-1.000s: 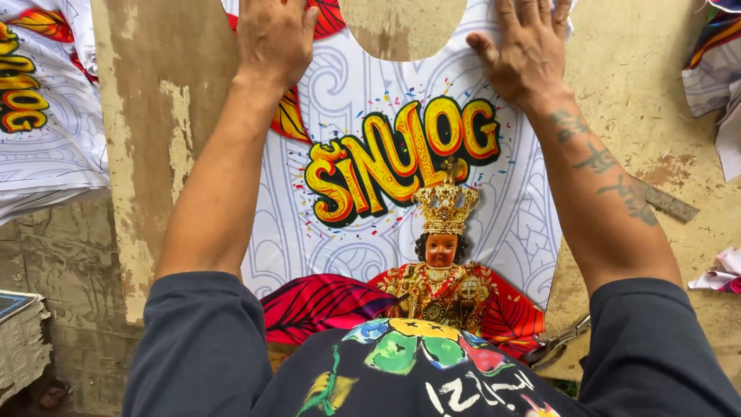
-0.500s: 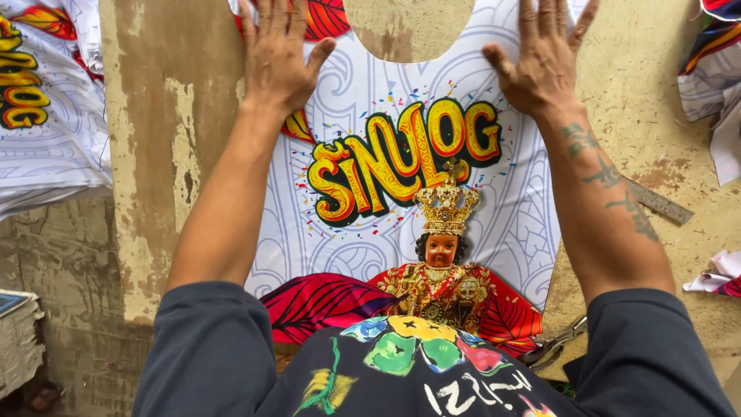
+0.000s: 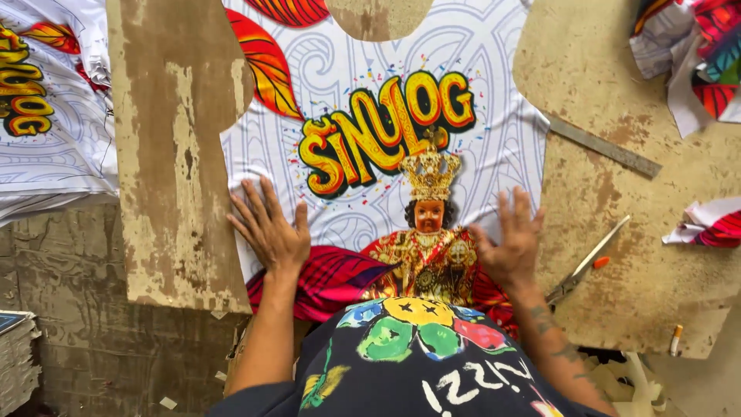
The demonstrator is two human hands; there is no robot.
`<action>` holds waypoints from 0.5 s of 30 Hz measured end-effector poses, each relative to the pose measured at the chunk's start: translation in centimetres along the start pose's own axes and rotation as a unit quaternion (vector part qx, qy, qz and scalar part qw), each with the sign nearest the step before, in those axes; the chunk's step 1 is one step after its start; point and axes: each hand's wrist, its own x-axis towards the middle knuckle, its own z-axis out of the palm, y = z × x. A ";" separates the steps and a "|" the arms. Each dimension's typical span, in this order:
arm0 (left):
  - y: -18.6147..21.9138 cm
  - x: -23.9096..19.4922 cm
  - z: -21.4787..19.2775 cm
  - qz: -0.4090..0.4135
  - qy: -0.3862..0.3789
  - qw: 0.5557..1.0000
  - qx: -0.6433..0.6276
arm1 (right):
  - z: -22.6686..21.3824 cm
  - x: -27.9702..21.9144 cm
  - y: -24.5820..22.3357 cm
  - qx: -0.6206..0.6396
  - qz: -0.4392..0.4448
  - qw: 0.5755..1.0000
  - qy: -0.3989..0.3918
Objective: Cutting out garment patterns from printed fabric using industrial scissors and a metal ruler for guidance.
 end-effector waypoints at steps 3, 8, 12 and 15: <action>-3.8 3.5 0.9 0.035 0.027 0.999 -0.008 | -0.2 -3.1 -5.9 -0.026 0.040 0.997 -0.066; -18.3 17.3 3.3 0.116 -0.104 0.988 -0.020 | -0.6 -1.9 -15.2 0.074 0.052 0.927 -0.364; -15.9 22.0 -6.1 -0.025 -0.155 0.986 0.056 | 1.3 3.4 -16.3 0.114 -0.022 0.931 -0.347; -16.2 16.4 -3.2 0.106 0.142 0.984 -0.027 | 6.7 8.9 -12.6 0.116 -0.120 0.972 -0.169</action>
